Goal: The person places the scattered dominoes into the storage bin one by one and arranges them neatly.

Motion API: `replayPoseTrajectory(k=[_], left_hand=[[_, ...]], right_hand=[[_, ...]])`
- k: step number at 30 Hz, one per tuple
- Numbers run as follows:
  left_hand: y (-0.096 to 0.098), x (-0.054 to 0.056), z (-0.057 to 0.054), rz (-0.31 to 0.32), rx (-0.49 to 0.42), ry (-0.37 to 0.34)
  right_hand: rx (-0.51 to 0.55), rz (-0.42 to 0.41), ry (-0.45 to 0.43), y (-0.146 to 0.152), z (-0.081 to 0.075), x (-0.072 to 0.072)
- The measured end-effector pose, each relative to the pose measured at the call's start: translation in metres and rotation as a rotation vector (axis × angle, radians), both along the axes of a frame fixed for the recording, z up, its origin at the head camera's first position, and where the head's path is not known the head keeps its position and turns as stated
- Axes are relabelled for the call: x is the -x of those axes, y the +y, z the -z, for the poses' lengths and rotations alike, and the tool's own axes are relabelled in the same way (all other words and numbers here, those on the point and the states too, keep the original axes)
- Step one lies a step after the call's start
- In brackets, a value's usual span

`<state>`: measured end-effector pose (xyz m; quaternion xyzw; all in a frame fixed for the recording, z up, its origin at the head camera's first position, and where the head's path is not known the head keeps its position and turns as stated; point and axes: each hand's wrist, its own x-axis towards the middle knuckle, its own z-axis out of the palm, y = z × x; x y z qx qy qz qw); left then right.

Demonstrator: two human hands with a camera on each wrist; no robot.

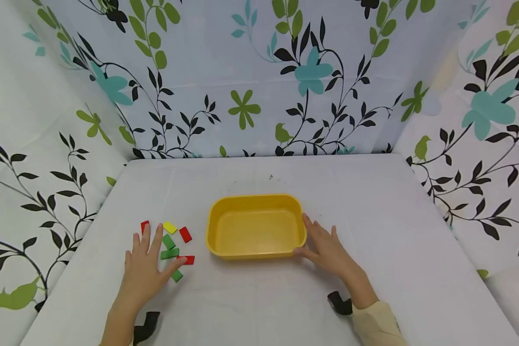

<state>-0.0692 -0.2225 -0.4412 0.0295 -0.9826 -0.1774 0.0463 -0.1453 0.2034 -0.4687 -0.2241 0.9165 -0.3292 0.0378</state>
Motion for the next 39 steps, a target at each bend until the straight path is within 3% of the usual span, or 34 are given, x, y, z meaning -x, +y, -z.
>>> replayPoseTrajectory(k=[4,9,13,17,28,39], left_hand=[[-0.017,0.010,-0.003,-0.017,-0.051,0.039],[-0.041,0.032,-0.010,-0.032,-0.092,0.088],[-0.059,0.043,-0.010,-0.059,-0.125,0.074],[-0.073,0.050,-0.005,-0.085,-0.186,0.018],[-0.093,0.068,0.013,-0.084,-0.275,-0.042],[-0.114,0.068,0.029,-0.222,-0.508,-0.148]], right_hand=[[0.004,0.012,0.004,0.004,-0.002,-0.001],[0.035,0.027,-0.011,0.012,-0.003,-0.004],[0.060,0.018,-0.026,0.013,-0.003,-0.005],[0.070,0.004,-0.030,0.010,-0.002,-0.004],[0.085,-0.021,-0.030,0.005,0.004,-0.002],[0.085,-0.041,-0.017,-0.004,0.004,-0.002]])
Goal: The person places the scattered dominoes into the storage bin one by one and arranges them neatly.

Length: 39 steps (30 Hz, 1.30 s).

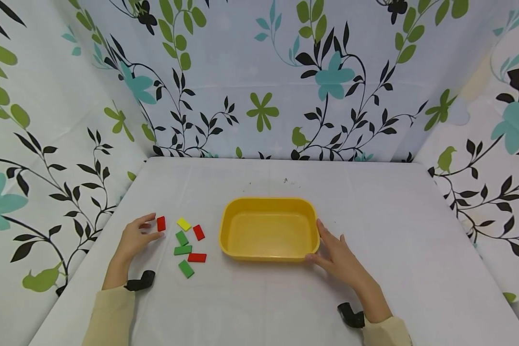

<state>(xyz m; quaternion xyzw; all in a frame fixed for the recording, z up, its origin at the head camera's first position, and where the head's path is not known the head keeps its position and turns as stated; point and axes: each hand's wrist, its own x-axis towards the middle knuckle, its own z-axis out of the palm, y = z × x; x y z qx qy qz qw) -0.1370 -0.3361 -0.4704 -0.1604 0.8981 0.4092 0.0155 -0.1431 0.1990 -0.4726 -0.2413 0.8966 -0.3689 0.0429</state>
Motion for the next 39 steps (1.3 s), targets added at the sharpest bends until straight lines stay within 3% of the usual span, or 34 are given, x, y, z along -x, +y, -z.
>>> replayPoseTrajectory(k=[9,15,24,33,39], left_hand=[[-0.009,0.007,0.011,0.007,-0.031,0.020],[-0.011,0.013,0.012,0.017,-0.016,0.034],[-0.010,0.013,0.011,0.018,-0.026,0.050],[-0.009,0.014,0.017,-0.013,0.012,0.087],[-0.009,0.014,0.016,-0.065,-0.045,0.087]], right_hand=[[0.006,0.006,0.006,-0.001,0.000,-0.001],[0.011,0.006,0.016,0.000,0.002,0.000],[0.009,0.011,-0.004,0.001,0.003,0.002],[0.023,0.003,0.001,0.002,0.003,0.002],[0.019,0.007,-0.006,0.002,0.003,0.002]])
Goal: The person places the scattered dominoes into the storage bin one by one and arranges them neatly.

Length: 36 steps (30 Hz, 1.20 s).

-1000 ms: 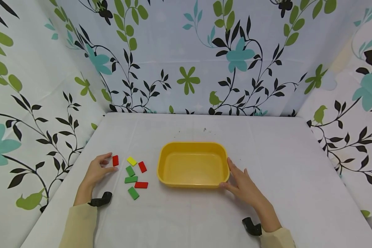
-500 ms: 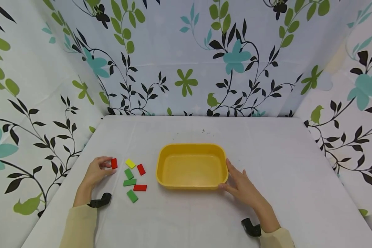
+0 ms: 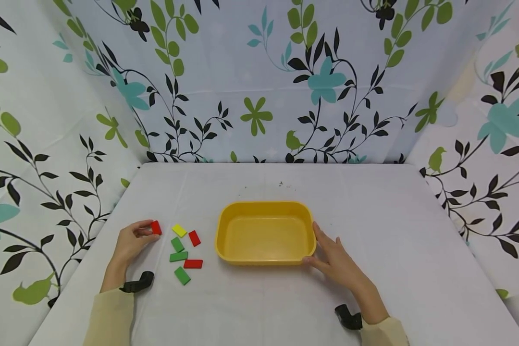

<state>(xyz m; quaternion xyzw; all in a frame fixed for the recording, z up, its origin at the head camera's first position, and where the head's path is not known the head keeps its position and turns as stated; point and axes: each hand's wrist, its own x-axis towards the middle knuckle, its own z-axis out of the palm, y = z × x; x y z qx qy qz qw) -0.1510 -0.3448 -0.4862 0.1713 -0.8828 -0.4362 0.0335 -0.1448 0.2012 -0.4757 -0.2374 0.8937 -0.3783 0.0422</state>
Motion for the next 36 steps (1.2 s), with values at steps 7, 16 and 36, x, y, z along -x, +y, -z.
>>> replayPoseTrajectory(k=[7,16,36], left_hand=[[0.011,-0.002,-0.023,0.019,-0.137,0.066],[0.062,0.016,-0.082,0.154,-0.212,0.217],[0.244,0.082,-0.110,0.569,-0.251,0.251]], right_hand=[[-0.012,0.008,-0.002,0.000,-0.001,-0.002],[-0.014,0.017,-0.004,0.001,-0.003,-0.003],[-0.004,0.015,-0.009,0.003,0.000,-0.001]])
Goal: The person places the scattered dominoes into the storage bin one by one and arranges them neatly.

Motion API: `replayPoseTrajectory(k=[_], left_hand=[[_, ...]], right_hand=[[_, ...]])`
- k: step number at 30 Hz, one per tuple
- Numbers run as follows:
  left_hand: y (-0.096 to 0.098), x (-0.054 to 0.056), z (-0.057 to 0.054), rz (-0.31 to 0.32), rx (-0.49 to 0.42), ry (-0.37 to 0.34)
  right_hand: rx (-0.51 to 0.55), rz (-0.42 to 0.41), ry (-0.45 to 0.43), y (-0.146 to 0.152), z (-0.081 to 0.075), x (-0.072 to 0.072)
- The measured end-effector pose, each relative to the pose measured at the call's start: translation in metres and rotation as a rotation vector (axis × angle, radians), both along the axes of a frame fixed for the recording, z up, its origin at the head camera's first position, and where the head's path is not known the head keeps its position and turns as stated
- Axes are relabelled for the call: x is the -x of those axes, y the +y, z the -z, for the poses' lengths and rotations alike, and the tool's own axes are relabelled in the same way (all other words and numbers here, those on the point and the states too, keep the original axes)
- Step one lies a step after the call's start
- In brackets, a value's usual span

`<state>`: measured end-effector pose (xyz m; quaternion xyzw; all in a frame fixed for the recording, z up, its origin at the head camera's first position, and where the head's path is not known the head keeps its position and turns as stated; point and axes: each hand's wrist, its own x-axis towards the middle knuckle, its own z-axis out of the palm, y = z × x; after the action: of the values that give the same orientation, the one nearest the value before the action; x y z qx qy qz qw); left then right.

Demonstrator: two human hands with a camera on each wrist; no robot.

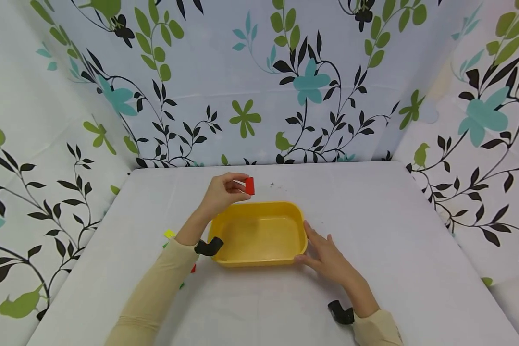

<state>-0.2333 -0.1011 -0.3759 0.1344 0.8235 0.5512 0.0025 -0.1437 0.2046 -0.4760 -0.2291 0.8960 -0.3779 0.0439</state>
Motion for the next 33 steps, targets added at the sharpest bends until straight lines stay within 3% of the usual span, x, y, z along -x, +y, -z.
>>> replayPoseTrajectory(k=[9,17,26,33], left_hand=[[0.048,0.006,0.029,0.086,0.074,-0.077],[0.072,0.009,0.043,0.114,0.209,-0.162],[0.089,0.009,0.065,0.203,0.384,-0.100],[0.097,0.009,0.079,0.216,0.428,-0.095]], right_hand=[[-0.018,0.011,-0.041,-0.002,-0.001,0.000],[-0.022,0.016,-0.033,-0.001,-0.002,0.000],[-0.012,0.015,-0.036,-0.001,-0.004,-0.001],[-0.017,0.013,-0.033,0.000,-0.004,-0.001]])
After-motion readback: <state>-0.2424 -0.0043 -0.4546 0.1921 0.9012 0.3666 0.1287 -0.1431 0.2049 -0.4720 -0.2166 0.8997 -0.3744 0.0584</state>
